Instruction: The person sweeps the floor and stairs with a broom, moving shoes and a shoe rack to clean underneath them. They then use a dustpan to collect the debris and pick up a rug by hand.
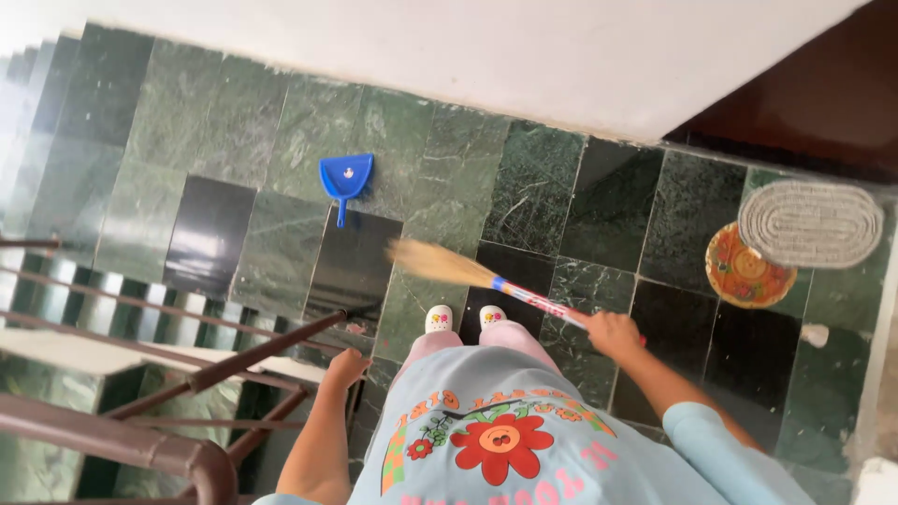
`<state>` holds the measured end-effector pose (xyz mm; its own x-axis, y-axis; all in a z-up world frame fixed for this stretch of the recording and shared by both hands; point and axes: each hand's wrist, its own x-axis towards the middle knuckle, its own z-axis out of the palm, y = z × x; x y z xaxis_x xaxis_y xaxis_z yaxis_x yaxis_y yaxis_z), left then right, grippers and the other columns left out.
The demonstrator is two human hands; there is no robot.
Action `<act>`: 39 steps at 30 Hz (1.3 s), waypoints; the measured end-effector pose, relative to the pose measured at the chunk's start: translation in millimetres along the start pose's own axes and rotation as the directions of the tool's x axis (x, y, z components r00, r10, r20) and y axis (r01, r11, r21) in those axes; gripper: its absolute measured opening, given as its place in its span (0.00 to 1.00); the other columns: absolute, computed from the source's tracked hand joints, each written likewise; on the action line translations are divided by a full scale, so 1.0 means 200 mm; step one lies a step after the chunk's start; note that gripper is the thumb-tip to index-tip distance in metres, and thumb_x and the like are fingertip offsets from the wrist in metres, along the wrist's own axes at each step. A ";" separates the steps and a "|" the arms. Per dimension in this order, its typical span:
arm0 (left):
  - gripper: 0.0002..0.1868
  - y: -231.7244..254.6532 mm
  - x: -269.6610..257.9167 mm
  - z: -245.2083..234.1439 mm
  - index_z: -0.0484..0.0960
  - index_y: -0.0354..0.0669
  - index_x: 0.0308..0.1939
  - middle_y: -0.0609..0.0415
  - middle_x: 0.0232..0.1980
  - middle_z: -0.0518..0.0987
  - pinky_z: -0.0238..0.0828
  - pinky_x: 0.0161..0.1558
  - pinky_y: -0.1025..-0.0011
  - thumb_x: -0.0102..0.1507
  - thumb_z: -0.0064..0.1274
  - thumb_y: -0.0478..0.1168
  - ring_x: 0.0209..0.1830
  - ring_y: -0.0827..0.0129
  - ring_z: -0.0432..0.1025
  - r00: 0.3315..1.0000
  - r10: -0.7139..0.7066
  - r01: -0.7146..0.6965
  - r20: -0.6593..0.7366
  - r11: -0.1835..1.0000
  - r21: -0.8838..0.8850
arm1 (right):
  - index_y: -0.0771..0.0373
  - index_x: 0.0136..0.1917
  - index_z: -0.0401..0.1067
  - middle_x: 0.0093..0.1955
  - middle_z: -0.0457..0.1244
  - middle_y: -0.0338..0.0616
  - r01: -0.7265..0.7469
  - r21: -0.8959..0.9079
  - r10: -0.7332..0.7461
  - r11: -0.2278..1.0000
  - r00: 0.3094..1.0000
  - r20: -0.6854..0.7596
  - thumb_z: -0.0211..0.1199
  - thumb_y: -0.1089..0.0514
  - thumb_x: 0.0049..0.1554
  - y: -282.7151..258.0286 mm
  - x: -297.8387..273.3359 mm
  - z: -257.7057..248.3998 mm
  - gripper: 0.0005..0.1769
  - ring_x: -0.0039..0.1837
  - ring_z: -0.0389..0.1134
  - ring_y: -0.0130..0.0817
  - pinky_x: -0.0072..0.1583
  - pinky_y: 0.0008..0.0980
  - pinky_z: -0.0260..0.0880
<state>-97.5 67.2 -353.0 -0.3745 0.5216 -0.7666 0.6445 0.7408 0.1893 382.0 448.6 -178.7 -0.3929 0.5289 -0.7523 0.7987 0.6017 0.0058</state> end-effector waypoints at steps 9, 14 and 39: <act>0.24 0.40 0.31 -0.34 0.87 0.40 0.44 0.41 0.48 0.87 0.75 0.56 0.57 0.64 0.53 0.57 0.54 0.46 0.80 0.980 0.188 -0.192 0.062 0.979 0.067 | 0.25 0.75 0.61 0.52 0.71 0.42 -0.343 0.288 0.365 0.894 0.931 -0.023 0.65 0.57 0.56 -0.25 -0.11 0.13 0.38 0.55 0.74 0.44 0.55 0.44 0.76; 0.27 0.86 0.54 -0.39 0.81 0.52 0.59 0.44 0.57 0.83 0.71 0.60 0.57 0.61 0.58 0.58 0.62 0.49 0.75 0.957 0.264 -0.278 0.121 0.955 0.108 | 0.21 0.77 0.54 0.53 0.70 0.47 -0.411 0.621 0.448 0.667 0.888 0.106 0.68 0.46 0.56 -0.47 -0.57 0.38 0.42 0.55 0.74 0.46 0.56 0.45 0.74; 0.26 3.15 0.23 0.36 0.80 0.41 0.58 0.45 0.55 0.84 0.74 0.57 0.61 0.62 0.57 0.54 0.57 0.54 0.78 0.644 0.670 -0.757 0.370 0.627 0.182 | 0.63 0.49 0.63 0.33 0.61 0.41 0.592 -0.049 0.341 -0.804 0.527 0.778 0.70 0.64 0.53 0.54 -1.14 2.37 0.17 0.33 0.64 0.33 0.33 0.32 0.68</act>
<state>338.7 526.8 -312.1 0.4373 0.6757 -0.5935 0.8093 -0.0078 0.5873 773.8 109.9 -318.2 0.4201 0.0180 -0.9073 -0.8972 -0.1416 -0.4183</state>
